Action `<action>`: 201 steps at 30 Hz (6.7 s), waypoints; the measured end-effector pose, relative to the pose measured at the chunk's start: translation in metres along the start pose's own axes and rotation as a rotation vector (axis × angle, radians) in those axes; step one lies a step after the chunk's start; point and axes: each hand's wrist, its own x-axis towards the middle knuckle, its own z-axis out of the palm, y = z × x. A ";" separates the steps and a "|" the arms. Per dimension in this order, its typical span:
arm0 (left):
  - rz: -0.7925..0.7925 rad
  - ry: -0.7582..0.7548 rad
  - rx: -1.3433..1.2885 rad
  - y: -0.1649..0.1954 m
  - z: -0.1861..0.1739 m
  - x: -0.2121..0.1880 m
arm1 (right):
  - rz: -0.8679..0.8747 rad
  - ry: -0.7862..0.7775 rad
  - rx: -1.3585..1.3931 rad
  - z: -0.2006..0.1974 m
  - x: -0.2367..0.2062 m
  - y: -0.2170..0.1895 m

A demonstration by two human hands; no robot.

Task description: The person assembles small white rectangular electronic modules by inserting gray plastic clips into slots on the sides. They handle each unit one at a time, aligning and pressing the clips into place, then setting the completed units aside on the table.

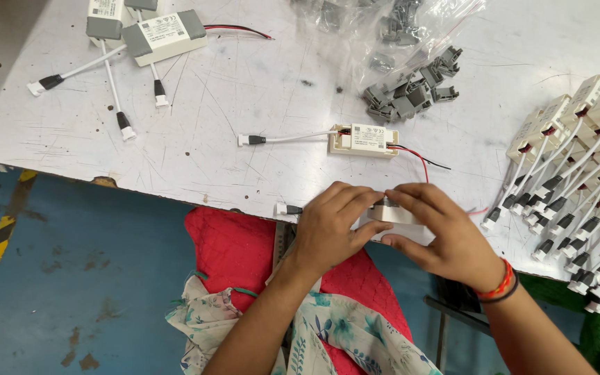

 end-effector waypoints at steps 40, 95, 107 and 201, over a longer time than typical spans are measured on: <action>0.283 0.628 0.444 0.058 -0.031 -0.043 | -0.160 0.472 0.629 0.073 -0.006 0.030; -0.080 -0.204 0.082 0.003 0.008 0.007 | 0.439 0.859 0.906 0.085 0.033 0.079; -0.133 -0.229 0.103 0.000 0.010 0.009 | 0.219 0.933 1.306 0.086 0.033 0.083; -0.227 0.093 0.379 -0.076 -0.027 0.034 | 0.281 0.885 1.410 0.086 0.013 0.107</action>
